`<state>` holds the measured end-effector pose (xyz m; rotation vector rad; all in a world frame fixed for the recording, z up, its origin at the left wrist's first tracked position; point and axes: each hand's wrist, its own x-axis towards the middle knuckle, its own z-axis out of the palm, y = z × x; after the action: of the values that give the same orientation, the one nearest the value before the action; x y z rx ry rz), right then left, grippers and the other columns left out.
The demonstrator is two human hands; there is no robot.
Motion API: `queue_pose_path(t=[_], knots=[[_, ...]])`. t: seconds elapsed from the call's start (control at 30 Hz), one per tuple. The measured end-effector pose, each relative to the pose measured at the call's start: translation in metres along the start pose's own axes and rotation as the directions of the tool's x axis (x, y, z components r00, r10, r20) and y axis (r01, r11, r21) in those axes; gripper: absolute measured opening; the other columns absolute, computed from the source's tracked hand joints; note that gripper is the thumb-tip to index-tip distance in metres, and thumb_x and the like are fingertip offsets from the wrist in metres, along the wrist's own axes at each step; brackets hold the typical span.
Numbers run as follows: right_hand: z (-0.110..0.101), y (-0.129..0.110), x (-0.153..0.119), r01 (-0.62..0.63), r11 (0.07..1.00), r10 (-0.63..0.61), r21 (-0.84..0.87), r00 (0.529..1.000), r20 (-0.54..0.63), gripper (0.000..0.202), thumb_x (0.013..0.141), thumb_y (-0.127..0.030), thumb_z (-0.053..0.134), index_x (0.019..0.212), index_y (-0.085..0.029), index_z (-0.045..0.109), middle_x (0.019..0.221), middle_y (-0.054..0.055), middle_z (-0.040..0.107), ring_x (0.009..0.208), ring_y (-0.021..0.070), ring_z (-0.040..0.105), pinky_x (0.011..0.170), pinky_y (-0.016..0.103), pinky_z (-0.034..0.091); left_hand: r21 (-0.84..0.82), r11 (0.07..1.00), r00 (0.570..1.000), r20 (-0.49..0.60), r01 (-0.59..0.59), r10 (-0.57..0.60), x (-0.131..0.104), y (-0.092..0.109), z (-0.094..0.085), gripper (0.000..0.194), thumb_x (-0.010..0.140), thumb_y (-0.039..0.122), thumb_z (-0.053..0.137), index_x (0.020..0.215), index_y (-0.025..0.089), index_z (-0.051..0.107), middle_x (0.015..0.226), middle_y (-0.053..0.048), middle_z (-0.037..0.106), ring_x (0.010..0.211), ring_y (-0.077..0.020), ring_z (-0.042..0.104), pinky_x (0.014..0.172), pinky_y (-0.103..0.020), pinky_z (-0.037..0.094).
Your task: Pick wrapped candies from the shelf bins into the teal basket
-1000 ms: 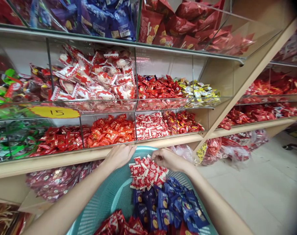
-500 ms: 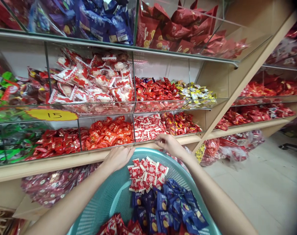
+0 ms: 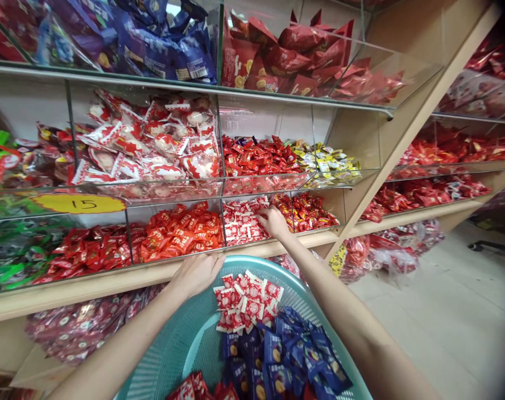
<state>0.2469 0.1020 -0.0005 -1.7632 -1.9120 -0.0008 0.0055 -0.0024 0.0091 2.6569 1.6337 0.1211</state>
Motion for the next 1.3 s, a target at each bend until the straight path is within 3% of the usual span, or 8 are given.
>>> queue_pose_path(t=[0.13,0.33,0.57,0.77,0.93,1.07,1.2,1.3], knots=[[0.001,0.001,-0.005,0.062,0.996,-0.062,-0.064,0.998,0.001,0.030,0.085,-0.033,0.042,0.101,-0.022,0.064,0.099,0.010,0.054,0.092,0.0203,0.052,0.075,0.026,0.040,0.002,1.000,1.000,0.011,0.010,-0.010,0.001,0.001,0.001,0.059,0.091,0.047,0.013,0.085,0.015,0.063,0.090,-0.014,0.066,0.085,-0.0261,0.062,0.075,-0.035,0.042],[0.004,-0.001,-0.003,0.053,0.998,-0.053,-0.041,0.999,0.008,0.027,0.084,-0.030,0.043,0.099,-0.020,0.063,0.096,0.009,0.055,0.091,0.0192,0.053,0.077,0.025,0.039,0.016,1.000,1.000,-0.002,-0.007,0.007,0.001,0.000,0.002,0.060,0.091,0.046,0.013,0.086,0.015,0.064,0.093,-0.014,0.066,0.087,-0.0272,0.062,0.076,-0.036,0.042],[-0.001,-0.007,0.001,0.110,0.982,-0.093,-0.154,0.989,0.114,0.039,0.080,-0.046,0.047,0.106,-0.021,0.062,0.101,0.013,0.054,0.097,0.0254,0.050,0.081,0.032,0.038,0.011,0.999,0.999,0.022,0.041,-0.042,0.001,0.002,-0.001,0.057,0.091,0.046,0.015,0.085,0.016,0.064,0.093,-0.012,0.067,0.090,-0.0248,0.062,0.079,-0.033,0.042],[-0.005,-0.007,0.002,0.137,0.971,-0.107,-0.195,0.982,0.157,0.044,0.078,-0.049,0.050,0.110,-0.021,0.060,0.103,0.015,0.053,0.099,0.0275,0.049,0.079,0.035,0.039,0.031,0.999,1.000,0.009,0.012,-0.012,0.001,-0.001,0.002,0.060,0.091,0.047,0.012,0.086,0.016,0.063,0.092,-0.013,0.067,0.087,-0.0260,0.062,0.076,-0.035,0.043],[-0.008,-0.003,0.005,0.105,0.994,-0.100,-0.041,0.987,0.124,0.029,0.076,-0.038,0.056,0.096,-0.019,0.065,0.094,0.010,0.057,0.092,0.0210,0.052,0.079,0.029,0.038,0.043,0.999,1.000,-0.003,-0.005,0.005,0.002,-0.002,0.003,0.060,0.091,0.046,0.011,0.085,0.016,0.063,0.090,-0.012,0.067,0.085,-0.0269,0.063,0.073,-0.035,0.043],[-0.018,-0.002,-0.004,0.112,0.981,-0.106,0.160,0.993,-0.042,0.020,0.078,-0.032,0.053,0.076,-0.016,0.065,0.080,0.006,0.059,0.079,0.0157,0.053,0.074,0.025,0.038,0.046,0.999,1.000,-0.008,-0.016,0.017,0.002,-0.002,0.003,0.060,0.091,0.046,0.010,0.085,0.016,0.062,0.088,-0.013,0.067,0.084,-0.0275,0.063,0.072,-0.036,0.043],[-0.044,-0.010,-0.042,0.167,0.932,-0.108,0.321,0.975,-0.193,0.023,0.079,-0.035,0.052,0.071,-0.016,0.062,0.076,0.004,0.059,0.071,0.0138,0.052,0.068,0.024,0.038,0.037,0.999,1.000,-0.002,-0.018,0.019,0.001,-0.002,0.003,0.061,0.091,0.046,0.010,0.085,0.017,0.063,0.090,-0.012,0.067,0.085,-0.0275,0.063,0.073,-0.036,0.043],[-0.061,-0.016,-0.085,0.167,0.875,-0.143,0.455,0.986,-0.085,0.025,0.082,-0.035,0.048,0.072,-0.017,0.062,0.072,0.002,0.061,0.064,0.0121,0.051,0.062,0.023,0.037,0.028,0.999,1.000,0.002,-0.018,0.018,0.002,-0.002,0.003,0.062,0.091,0.046,0.010,0.087,0.016,0.063,0.091,-0.012,0.067,0.086,-0.0275,0.062,0.074,-0.036,0.043]])
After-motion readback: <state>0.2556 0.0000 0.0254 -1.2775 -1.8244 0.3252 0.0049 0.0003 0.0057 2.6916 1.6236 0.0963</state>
